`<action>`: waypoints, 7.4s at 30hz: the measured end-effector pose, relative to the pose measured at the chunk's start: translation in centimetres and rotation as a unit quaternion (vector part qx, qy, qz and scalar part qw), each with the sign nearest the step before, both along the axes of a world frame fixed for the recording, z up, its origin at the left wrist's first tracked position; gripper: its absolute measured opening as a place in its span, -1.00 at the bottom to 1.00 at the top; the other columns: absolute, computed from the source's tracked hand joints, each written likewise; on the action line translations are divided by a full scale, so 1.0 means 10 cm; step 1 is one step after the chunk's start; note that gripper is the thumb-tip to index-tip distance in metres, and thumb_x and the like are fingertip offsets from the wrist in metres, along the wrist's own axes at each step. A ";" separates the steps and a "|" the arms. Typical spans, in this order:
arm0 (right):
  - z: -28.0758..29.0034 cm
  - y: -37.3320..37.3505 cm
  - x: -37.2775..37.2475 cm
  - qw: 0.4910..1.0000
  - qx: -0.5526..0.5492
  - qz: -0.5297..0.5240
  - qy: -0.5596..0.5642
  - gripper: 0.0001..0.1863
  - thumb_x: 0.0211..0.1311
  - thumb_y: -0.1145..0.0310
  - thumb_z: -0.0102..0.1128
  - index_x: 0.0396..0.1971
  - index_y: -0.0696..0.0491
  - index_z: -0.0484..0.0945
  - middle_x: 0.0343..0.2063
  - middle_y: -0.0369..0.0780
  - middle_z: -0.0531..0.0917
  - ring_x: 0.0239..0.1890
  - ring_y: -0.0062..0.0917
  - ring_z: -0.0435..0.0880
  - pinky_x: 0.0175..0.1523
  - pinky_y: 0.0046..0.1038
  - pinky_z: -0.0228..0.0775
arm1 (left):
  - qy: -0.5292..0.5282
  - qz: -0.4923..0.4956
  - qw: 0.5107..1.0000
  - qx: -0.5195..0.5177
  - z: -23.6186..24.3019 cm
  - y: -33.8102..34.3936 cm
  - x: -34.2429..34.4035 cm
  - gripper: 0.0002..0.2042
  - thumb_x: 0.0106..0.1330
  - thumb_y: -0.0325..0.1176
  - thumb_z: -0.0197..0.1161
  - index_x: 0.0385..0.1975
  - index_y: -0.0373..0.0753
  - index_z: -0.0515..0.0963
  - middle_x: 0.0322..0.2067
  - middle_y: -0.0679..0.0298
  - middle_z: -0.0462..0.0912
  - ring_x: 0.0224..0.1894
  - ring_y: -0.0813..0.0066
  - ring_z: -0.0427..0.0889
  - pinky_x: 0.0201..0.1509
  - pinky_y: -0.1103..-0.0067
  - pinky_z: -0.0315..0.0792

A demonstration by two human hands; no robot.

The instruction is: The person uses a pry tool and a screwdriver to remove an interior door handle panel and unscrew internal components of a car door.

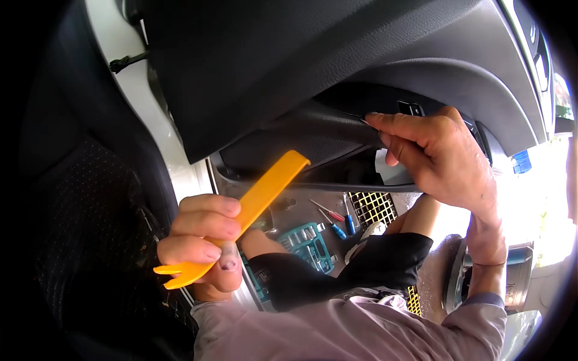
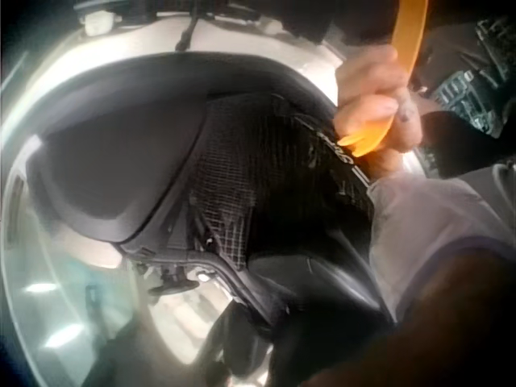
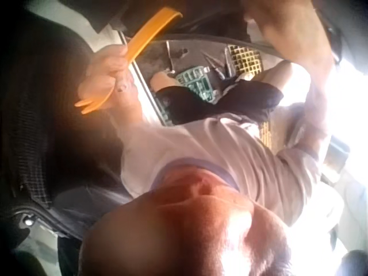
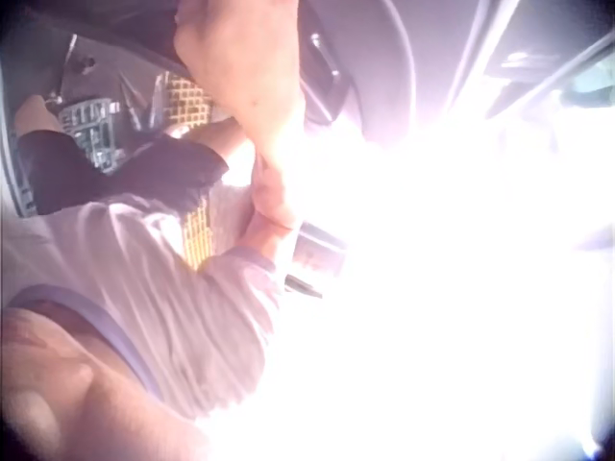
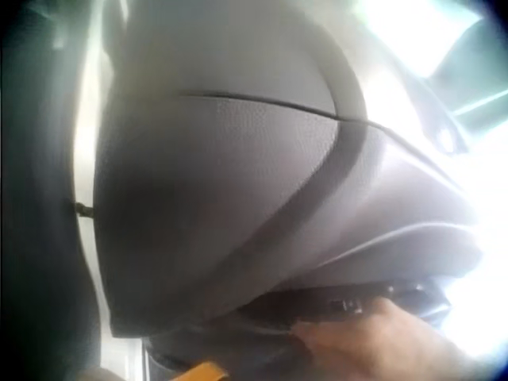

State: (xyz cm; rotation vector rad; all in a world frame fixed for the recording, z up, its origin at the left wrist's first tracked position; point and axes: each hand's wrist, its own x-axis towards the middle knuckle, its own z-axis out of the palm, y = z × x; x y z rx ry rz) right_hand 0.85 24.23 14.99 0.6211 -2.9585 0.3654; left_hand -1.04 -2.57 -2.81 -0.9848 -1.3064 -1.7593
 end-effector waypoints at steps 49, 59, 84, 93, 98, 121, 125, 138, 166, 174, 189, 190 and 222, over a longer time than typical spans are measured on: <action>-0.12 -0.47 0.12 0.972 0.196 -0.098 0.080 -0.56 0.05 0.73 0.26 0.01 0.28 0.63 -0.59 -0.06 0.62 -0.56 -0.22 0.70 -0.43 -0.30 0.50 | 0.025 -0.055 0.998 -0.023 -0.19 -0.07 -0.05 -0.60 0.06 -0.53 0.45 -0.15 -0.11 0.44 -0.26 0.18 0.65 -0.16 0.17 0.69 -0.07 0.50 0.64; -0.32 -0.36 0.20 0.962 0.214 -0.116 0.123 -0.40 -0.03 0.68 0.20 0.15 0.23 0.57 -0.46 -0.05 0.66 -0.46 -0.11 0.70 -0.31 -0.24 0.58 | 0.048 -0.010 0.998 0.035 -0.11 0.42 0.16 -0.64 0.07 -0.63 0.52 -0.17 -0.17 0.58 -0.14 0.12 0.69 0.00 0.12 0.72 0.04 0.40 0.70; -0.34 0.00 0.08 0.988 -0.056 -0.002 0.143 -0.72 0.25 0.60 0.15 -0.06 0.26 0.66 -0.56 0.04 0.66 -0.52 -0.12 0.72 -0.35 -0.32 0.54 | 0.077 0.253 0.963 -0.057 0.21 0.59 0.42 -0.70 0.59 -0.27 0.03 -0.10 -0.46 0.52 -0.32 0.04 0.53 -0.59 0.39 0.62 -0.63 0.61 0.58; -0.07 0.14 0.09 0.997 0.013 0.033 0.070 -0.78 0.26 0.56 0.17 -0.12 0.24 0.65 -0.60 -0.06 0.68 -0.54 -0.28 0.73 -0.37 -0.37 0.51 | 0.054 0.216 0.966 0.130 0.51 0.73 0.12 -0.75 0.61 -0.24 -0.17 -0.30 -0.28 0.19 -0.53 -0.07 0.60 -0.66 0.30 0.63 -0.63 0.55 0.58; -0.02 0.10 0.06 0.995 0.032 0.051 0.080 -0.78 0.27 0.58 0.19 -0.13 0.21 0.72 -0.54 -0.07 0.73 -0.48 -0.23 0.76 -0.35 -0.37 0.54 | 0.072 0.386 0.906 0.162 0.71 0.87 -0.10 -0.58 0.63 -0.09 -0.25 -0.42 -0.25 0.34 -0.72 0.24 0.49 -0.84 0.49 0.45 -0.69 0.61 0.50; 0.25 -0.05 -0.10 0.983 0.159 0.094 -0.006 -0.73 0.06 0.70 0.27 -0.20 0.25 0.74 -0.53 0.01 0.71 -0.53 -0.20 0.72 -0.44 -0.38 0.48 | 0.034 0.084 0.909 0.407 0.89 1.19 -0.30 -0.32 0.43 0.46 -0.32 -0.51 -0.11 0.30 -0.75 0.37 0.28 -0.88 0.55 0.24 -0.87 0.63 0.26; 0.22 -0.07 -0.10 0.984 0.167 0.068 -0.009 -0.69 0.00 0.72 0.28 -0.18 0.25 0.73 -0.56 0.01 0.69 -0.55 -0.14 0.70 -0.45 -0.36 0.49 | 0.040 0.045 0.914 0.400 0.81 1.13 -0.33 -0.33 0.51 0.38 -0.37 -0.47 -0.10 0.41 -0.68 0.36 0.39 -0.84 0.54 0.31 -0.85 0.62 0.31; -0.14 -0.06 -0.34 0.989 0.044 0.081 0.112 -0.69 0.06 0.71 0.16 -0.16 0.20 0.66 -0.44 -0.01 0.68 -0.45 -0.11 0.71 -0.32 -0.30 0.57 | 0.008 -0.061 0.950 0.306 0.63 1.01 -0.35 -0.40 0.58 0.27 -0.34 -0.25 -0.14 0.48 -0.55 0.27 0.47 -0.77 0.42 0.43 -0.81 0.53 0.39; 0.23 0.08 -0.18 0.992 0.058 0.092 -0.060 -0.66 0.15 0.74 0.18 -0.06 0.26 0.70 -0.56 -0.13 0.70 -0.52 -0.39 0.79 -0.41 -0.47 0.60 | -0.057 0.022 0.945 0.320 0.74 0.96 -0.39 -0.43 0.61 0.17 -0.29 -0.43 -0.13 0.47 -0.69 0.33 0.46 -0.85 0.55 0.42 -0.85 0.64 0.39; 0.37 -0.13 -0.25 0.974 0.185 0.124 -0.033 -0.66 0.09 0.70 0.28 -0.09 0.20 0.72 -0.60 -0.13 0.68 -0.58 -0.38 0.74 -0.46 -0.41 0.50 | -0.042 0.020 0.939 0.339 0.73 0.97 -0.37 -0.39 0.60 0.23 -0.32 -0.38 -0.14 0.51 -0.69 0.30 0.46 -0.84 0.50 0.43 -0.84 0.60 0.42; 0.31 -0.29 -0.18 0.972 0.219 -0.004 -0.089 -0.42 -0.19 0.56 0.53 -0.02 0.29 0.64 -0.58 -0.09 0.65 -0.55 -0.19 0.70 -0.42 -0.28 0.48 | -0.013 -0.059 0.956 0.287 0.58 0.94 -0.39 -0.33 0.57 0.28 -0.37 -0.20 -0.22 0.52 -0.52 0.17 0.52 -0.74 0.34 0.49 -0.74 0.44 0.53; 0.34 -0.32 -0.17 0.968 0.235 0.006 -0.089 -0.47 -0.14 0.59 0.47 -0.03 0.28 0.65 -0.57 -0.08 0.66 -0.54 -0.18 0.70 -0.43 -0.27 0.49 | -0.020 -0.057 0.952 0.300 0.61 0.97 -0.38 -0.34 0.57 0.28 -0.36 -0.20 -0.23 0.51 -0.52 0.17 0.51 -0.74 0.35 0.48 -0.75 0.45 0.52; 0.32 0.30 -0.29 0.991 0.004 0.098 -0.097 -0.66 0.16 0.74 0.20 -0.04 0.25 0.69 -0.53 -0.07 0.72 -0.51 -0.33 0.79 -0.44 -0.41 0.59 | -0.068 0.002 0.969 0.236 0.67 0.78 -0.45 -0.49 0.60 0.16 -0.18 -0.38 -0.18 0.35 -0.62 0.24 0.47 -0.79 0.49 0.49 -0.78 0.61 0.46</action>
